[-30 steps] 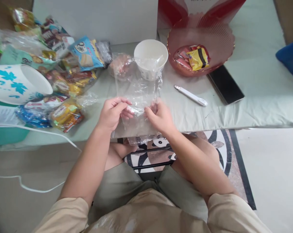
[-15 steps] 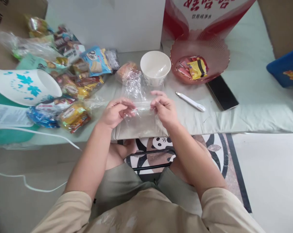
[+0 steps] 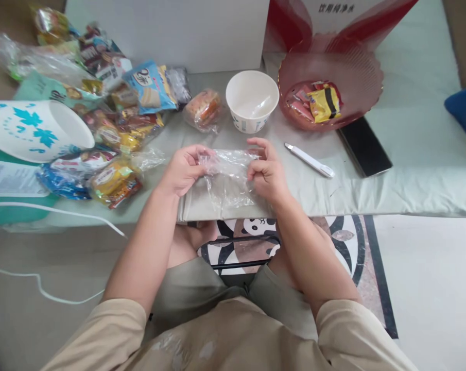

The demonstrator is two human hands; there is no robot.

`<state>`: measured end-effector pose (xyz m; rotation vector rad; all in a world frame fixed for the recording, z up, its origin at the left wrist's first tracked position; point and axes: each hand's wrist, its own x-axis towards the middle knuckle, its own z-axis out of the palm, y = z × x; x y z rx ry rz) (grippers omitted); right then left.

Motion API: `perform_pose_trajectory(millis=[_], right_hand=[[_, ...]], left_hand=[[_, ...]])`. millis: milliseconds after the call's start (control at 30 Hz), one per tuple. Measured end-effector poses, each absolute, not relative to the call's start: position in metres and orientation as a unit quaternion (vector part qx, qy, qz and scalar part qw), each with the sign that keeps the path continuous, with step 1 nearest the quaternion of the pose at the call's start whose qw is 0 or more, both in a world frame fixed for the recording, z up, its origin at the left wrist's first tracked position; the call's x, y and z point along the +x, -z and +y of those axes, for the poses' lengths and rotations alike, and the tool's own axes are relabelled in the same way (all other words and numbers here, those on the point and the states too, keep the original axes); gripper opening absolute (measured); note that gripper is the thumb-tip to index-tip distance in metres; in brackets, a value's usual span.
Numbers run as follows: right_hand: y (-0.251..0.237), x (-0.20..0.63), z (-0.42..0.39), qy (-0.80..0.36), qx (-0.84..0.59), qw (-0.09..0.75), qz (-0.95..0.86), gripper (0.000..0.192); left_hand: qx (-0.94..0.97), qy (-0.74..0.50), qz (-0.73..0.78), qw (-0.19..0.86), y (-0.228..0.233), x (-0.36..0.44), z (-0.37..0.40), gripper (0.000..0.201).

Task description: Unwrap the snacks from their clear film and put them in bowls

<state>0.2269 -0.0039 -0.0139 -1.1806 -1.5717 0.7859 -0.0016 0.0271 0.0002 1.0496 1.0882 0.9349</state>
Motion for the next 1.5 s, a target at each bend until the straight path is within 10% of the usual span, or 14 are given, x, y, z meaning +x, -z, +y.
perform_pose_trajectory(millis=[67,333,900,1167,1500], right_hand=[[0.019,0.231,-0.005,-0.324,-0.513,0.513,-0.607,0.012],[0.020,0.233,-0.007,-0.419,-0.497,0.446,-0.615,0.086],[-0.006,0.222,-0.013,-0.605,-0.500,0.390,-0.482,0.047],[-0.014,0.238,-0.020,-0.564,-0.457,0.504,-0.467,0.042],[-0.005,0.226,-0.014,-0.324,-0.622,0.525,-0.482,0.041]], left_hand=[[0.512,-0.409,0.467,0.594,0.003,-0.004,0.026,0.043],[0.587,-0.437,0.404,0.548,0.004,-0.007,0.016,0.047],[0.437,-0.349,0.483,0.674,-0.015,0.010,0.010,0.027],[0.438,-0.372,0.415,0.706,-0.015,0.000,0.012,0.026],[0.571,-0.528,0.578,0.247,0.006,0.013,0.013,0.014]])
